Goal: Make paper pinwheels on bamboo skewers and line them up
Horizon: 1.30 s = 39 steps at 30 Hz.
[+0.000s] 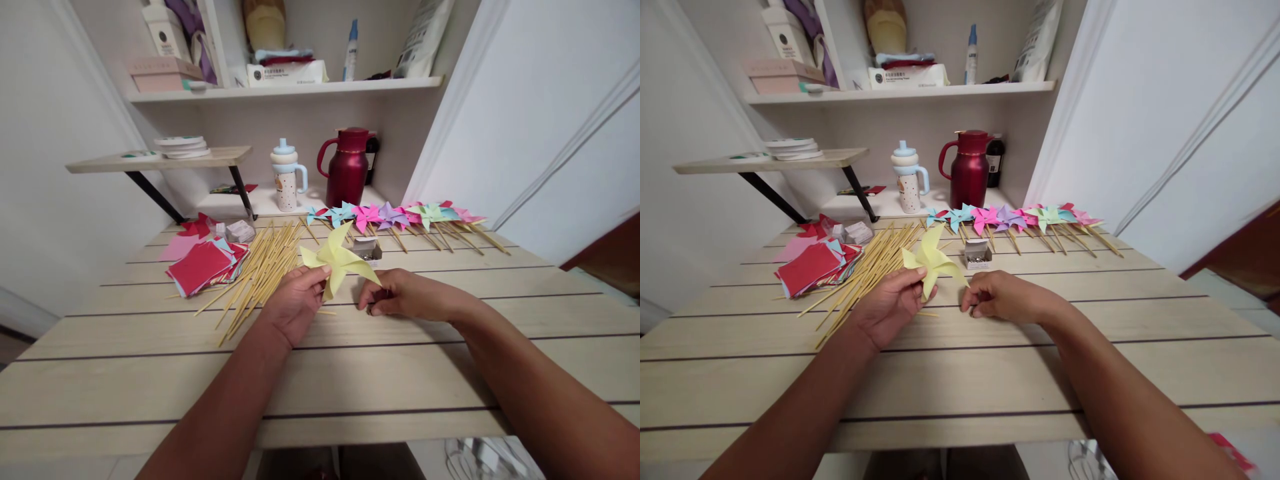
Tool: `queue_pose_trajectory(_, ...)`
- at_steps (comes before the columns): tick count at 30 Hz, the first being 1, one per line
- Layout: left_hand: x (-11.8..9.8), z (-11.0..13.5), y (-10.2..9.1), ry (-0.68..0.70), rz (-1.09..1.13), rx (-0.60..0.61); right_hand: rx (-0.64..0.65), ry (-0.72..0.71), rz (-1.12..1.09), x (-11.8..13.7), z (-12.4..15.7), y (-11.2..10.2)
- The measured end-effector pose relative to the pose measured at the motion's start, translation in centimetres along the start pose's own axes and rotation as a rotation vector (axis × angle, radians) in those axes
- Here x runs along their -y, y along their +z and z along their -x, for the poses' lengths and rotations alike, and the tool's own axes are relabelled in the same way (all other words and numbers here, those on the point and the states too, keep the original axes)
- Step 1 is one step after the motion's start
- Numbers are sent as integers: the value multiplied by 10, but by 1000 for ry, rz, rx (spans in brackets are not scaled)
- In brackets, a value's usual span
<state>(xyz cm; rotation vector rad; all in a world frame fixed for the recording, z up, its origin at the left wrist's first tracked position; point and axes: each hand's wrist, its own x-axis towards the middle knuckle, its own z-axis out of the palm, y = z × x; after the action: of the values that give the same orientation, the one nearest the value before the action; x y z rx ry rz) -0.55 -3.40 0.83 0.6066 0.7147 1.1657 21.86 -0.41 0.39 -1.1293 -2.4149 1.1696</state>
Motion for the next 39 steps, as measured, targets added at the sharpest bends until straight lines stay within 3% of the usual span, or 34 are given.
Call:
queue_pose_trajectory(16, -3, 5, 5, -14, 30, -77, -40, 71, 29, -1, 0, 2)
queue_pose_trajectory(39, -3, 4, 3, -10, -10, -97, -49, 102, -3, 3, 0, 2)
